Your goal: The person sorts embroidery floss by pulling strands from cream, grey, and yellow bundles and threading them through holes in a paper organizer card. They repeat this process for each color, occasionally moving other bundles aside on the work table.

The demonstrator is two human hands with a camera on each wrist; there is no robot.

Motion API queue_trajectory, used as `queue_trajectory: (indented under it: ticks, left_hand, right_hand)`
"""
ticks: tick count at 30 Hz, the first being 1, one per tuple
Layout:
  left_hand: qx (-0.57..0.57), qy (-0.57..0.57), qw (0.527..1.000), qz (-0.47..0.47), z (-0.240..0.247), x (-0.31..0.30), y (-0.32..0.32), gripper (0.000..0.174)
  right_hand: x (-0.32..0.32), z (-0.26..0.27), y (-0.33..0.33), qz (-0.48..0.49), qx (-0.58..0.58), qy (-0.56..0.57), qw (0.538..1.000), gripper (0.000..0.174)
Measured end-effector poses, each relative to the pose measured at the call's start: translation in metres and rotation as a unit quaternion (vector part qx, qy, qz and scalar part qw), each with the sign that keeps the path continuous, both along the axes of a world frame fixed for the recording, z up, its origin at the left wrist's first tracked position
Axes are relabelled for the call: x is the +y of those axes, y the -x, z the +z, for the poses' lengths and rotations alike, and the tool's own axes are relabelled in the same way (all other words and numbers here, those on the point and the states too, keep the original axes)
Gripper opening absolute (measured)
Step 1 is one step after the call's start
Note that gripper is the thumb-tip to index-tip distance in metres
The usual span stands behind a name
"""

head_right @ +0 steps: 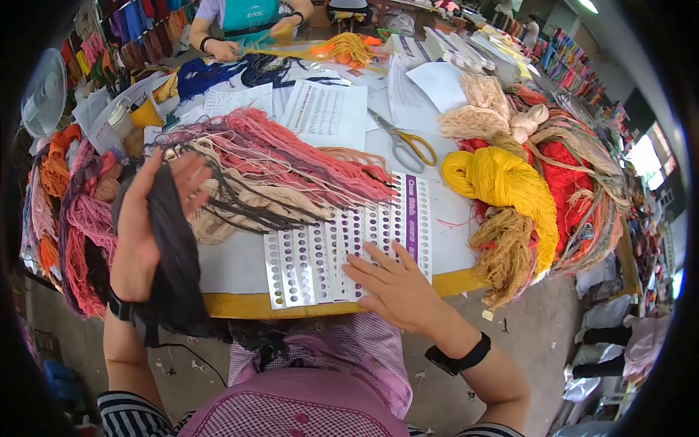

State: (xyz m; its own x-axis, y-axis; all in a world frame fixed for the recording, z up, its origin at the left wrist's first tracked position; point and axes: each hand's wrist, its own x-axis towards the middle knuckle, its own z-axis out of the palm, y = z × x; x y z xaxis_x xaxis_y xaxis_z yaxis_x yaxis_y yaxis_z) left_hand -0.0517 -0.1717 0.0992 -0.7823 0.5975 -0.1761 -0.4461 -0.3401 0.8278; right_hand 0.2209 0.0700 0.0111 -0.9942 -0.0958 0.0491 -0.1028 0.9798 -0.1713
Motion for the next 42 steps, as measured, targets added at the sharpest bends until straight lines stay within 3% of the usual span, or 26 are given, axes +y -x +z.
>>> queue_trajectory:
  ticks: [2,5,7,8,9,11,12,14,15,18,19,22,25,27,31,37,39,42]
  left_hand:
    - [-0.012,-0.038,0.997,-0.068,0.000,0.017,-0.032,0.056]
    - [-0.009,-0.034,0.987,-0.157,-0.009,0.044,-0.068,0.065]
    - [-0.024,-0.033,0.975,-0.220,-0.020,0.060,-0.089,0.073]
    - [-0.040,-0.045,0.966,-0.250,-0.026,0.067,-0.100,0.073]
    - [-0.032,-0.044,0.959,-0.276,-0.029,0.074,-0.111,0.073]
    - [-0.055,-0.004,0.940,-0.336,-0.028,0.079,-0.124,0.068]
    - [-0.056,-0.002,0.939,-0.341,-0.030,0.081,-0.126,0.068]
    - [0.080,0.048,0.932,-0.349,-0.037,0.083,-0.129,0.064]
    - [0.122,0.069,0.929,-0.342,-0.043,0.079,-0.124,0.051]
    - [0.157,0.074,0.917,-0.359,-0.042,0.062,-0.114,0.043]
    - [0.127,0.124,0.921,-0.346,-0.029,0.063,-0.118,0.040]
    - [0.076,0.102,0.934,-0.334,-0.045,0.066,-0.112,0.040]
    - [0.164,0.128,0.919,-0.336,-0.041,0.066,-0.115,0.041]
    - [0.154,0.114,0.923,-0.333,-0.040,0.064,-0.115,0.041]
    - [0.100,0.107,0.935,-0.324,-0.034,0.063,-0.114,0.042]
    - [0.109,0.100,0.935,-0.322,-0.052,0.068,-0.105,0.040]
    - [0.082,0.102,0.938,-0.321,-0.050,0.068,-0.104,0.040]
    - [0.050,0.102,0.940,-0.321,-0.049,0.069,-0.102,0.039]
  right_hand:
    - [0.004,0.000,-0.010,-0.006,-0.025,-0.002,1.000,0.054]
    - [0.001,0.008,-0.013,-0.022,0.066,0.055,0.996,0.048]
    - [-0.012,0.013,-0.005,-0.077,0.150,0.274,0.947,0.039]
    - [-0.019,0.015,0.000,-0.082,0.157,0.275,0.945,0.039]
    - [-0.027,0.017,0.006,-0.105,0.134,0.450,0.877,0.032]
    - [-0.046,0.032,0.012,-0.164,0.065,0.722,0.670,0.016]
    - [-0.047,0.029,0.012,-0.167,0.068,0.723,0.667,0.016]
    - [-0.047,0.022,0.015,-0.126,0.099,0.743,0.650,0.010]
    - [-0.049,0.021,0.015,-0.114,0.134,0.764,0.621,0.009]
    - [-0.043,0.006,0.013,-0.117,0.115,0.757,0.632,0.012]
    - [-0.044,0.006,0.013,-0.118,0.112,0.758,0.632,0.012]
    - [-0.045,0.009,0.014,-0.131,0.109,0.753,0.636,0.012]
    - [-0.046,0.007,0.018,-0.134,0.122,0.764,0.620,0.012]
    - [-0.045,0.008,0.020,-0.137,0.129,0.779,0.598,0.012]
    - [-0.045,0.009,0.023,-0.137,0.113,0.778,0.603,0.012]
    - [-0.049,0.020,0.026,-0.168,0.097,0.749,0.634,0.012]
    - [-0.045,0.014,0.027,-0.155,0.086,0.704,0.688,0.014]
    - [-0.044,0.013,0.027,-0.144,0.109,0.706,0.685,0.016]
